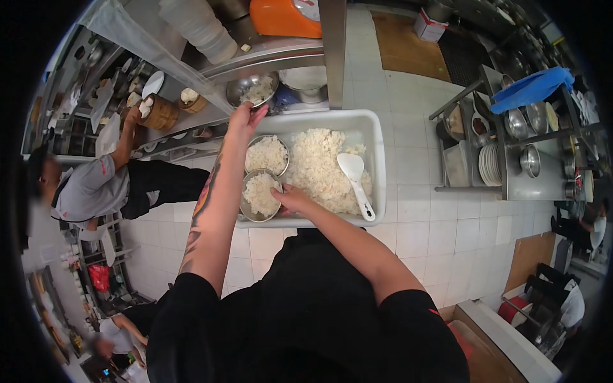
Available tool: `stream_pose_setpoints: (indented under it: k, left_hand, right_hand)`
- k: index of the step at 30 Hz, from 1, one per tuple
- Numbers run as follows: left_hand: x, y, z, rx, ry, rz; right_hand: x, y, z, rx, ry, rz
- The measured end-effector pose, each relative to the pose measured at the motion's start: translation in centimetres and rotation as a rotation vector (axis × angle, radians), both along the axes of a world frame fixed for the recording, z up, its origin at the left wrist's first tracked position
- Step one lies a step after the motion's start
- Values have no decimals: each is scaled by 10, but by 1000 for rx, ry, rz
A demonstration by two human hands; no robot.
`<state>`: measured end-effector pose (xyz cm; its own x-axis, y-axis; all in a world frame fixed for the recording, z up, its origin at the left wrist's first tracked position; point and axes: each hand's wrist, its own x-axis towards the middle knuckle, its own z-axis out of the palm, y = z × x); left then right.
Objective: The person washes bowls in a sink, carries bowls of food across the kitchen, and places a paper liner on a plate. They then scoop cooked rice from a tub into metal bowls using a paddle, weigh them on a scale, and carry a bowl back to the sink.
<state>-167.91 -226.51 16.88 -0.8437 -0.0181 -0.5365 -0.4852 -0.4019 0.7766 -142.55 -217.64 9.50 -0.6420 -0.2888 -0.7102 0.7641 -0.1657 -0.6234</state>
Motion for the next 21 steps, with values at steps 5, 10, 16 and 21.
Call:
stream_pose_setpoints:
  k: [5,10,16,21]
  left_hand:
    - [29,-30,27,-33,32,-234]
    - [82,-42,31,-169,92,-355]
    - [139,-50,16,-284,148,-395]
    - [180,-60,1,-343,147,-435]
  right_hand:
    - [42,67,26,630,656,-24]
    - [97,150,42,1550,660,422]
    - [103,178,51,1425,423,354]
    - [135,209,142,9,-57,-425]
